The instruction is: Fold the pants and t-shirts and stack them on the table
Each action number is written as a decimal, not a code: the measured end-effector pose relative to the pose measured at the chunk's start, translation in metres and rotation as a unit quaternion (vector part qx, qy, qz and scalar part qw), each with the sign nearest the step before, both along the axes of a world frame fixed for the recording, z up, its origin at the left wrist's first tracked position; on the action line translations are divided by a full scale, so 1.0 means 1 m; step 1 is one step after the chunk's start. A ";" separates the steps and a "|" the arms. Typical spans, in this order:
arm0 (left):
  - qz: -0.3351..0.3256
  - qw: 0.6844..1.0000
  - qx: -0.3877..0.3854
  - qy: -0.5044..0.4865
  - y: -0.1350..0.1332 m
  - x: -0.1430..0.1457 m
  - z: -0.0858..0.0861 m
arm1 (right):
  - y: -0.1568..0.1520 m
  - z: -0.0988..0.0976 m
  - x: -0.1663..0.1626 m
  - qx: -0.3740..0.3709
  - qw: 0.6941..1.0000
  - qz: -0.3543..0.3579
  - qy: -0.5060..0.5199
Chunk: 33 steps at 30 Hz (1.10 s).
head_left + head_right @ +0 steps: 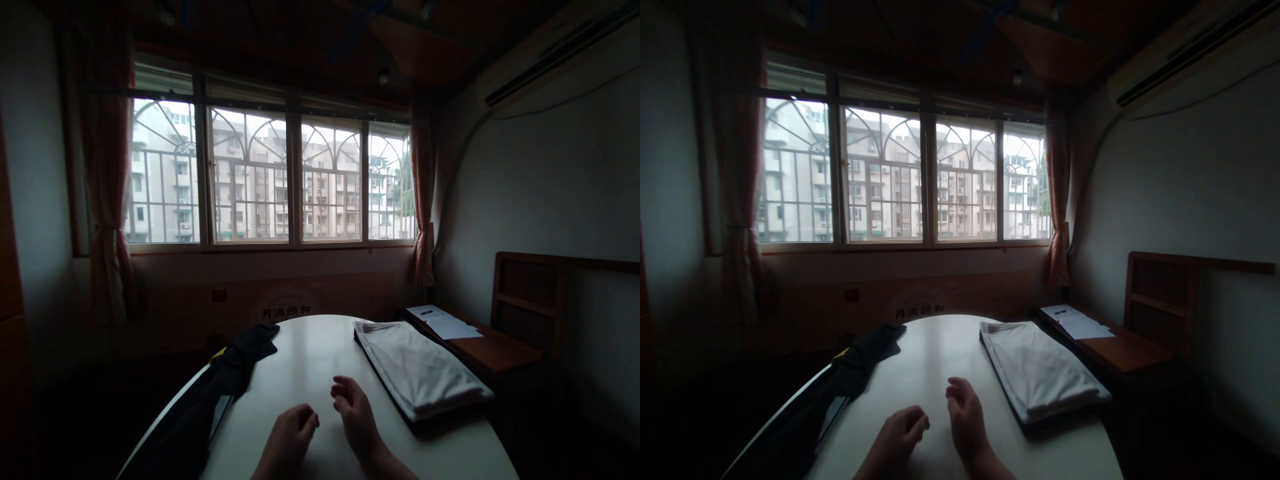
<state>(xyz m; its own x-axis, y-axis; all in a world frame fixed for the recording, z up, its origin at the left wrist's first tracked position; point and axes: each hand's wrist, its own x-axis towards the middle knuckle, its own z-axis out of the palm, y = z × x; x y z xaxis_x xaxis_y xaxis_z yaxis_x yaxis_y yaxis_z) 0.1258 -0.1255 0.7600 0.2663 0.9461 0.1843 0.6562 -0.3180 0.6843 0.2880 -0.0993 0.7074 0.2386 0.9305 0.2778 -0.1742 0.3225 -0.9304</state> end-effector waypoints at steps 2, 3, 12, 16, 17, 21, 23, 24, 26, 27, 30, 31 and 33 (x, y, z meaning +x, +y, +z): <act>0.001 1.000 0.002 -0.004 0.001 0.000 -0.001 | -0.001 0.001 -0.001 -0.001 1.000 0.002 -0.003; 0.000 1.000 0.003 -0.004 0.001 -0.001 -0.001 | -0.002 0.001 -0.001 -0.001 1.000 0.002 -0.004; 0.036 0.995 0.050 0.081 -0.001 -0.004 0.002 | -0.001 -0.003 -0.002 -0.014 1.000 0.014 0.002; 0.113 0.978 0.090 0.152 0.003 -0.018 0.007 | -0.004 -0.002 -0.005 -0.026 0.999 0.032 0.008; 0.135 0.971 0.092 0.175 0.005 -0.024 0.009 | -0.005 -0.001 -0.006 -0.026 0.999 0.035 0.008; 0.243 0.926 0.075 0.278 0.014 -0.048 0.019 | -0.008 0.002 -0.005 -0.031 0.999 0.043 0.014; 0.292 0.901 0.065 0.315 0.017 -0.060 0.020 | -0.011 0.003 -0.004 -0.036 0.998 0.045 0.014; 0.312 0.890 0.065 0.326 0.018 -0.066 0.019 | -0.012 0.004 -0.003 -0.038 0.998 0.047 0.012; 0.343 0.876 0.056 0.335 0.020 -0.077 0.016 | -0.015 0.005 0.000 -0.042 0.998 0.049 0.006; 0.352 0.873 0.045 0.333 0.021 -0.081 0.013 | -0.016 0.005 0.001 -0.043 0.998 0.050 0.004; 0.360 0.875 0.011 0.323 0.023 -0.088 0.004 | -0.018 0.005 0.003 -0.047 0.997 0.053 0.001; 0.359 0.877 0.011 0.319 0.024 -0.089 0.001 | -0.018 0.005 0.003 -0.048 0.997 0.055 0.001; 0.354 0.881 0.022 0.312 0.025 -0.089 -0.004 | -0.020 0.005 0.003 -0.046 0.997 0.057 0.000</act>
<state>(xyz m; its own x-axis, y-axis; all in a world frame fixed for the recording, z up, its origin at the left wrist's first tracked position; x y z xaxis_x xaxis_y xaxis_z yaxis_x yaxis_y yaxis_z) 0.0369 -0.1002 0.7562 -0.3263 0.9114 0.2510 0.9448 0.3061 0.1166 0.2910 -0.1197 0.7129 0.1294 0.9732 0.1902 -0.2041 0.2138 -0.9553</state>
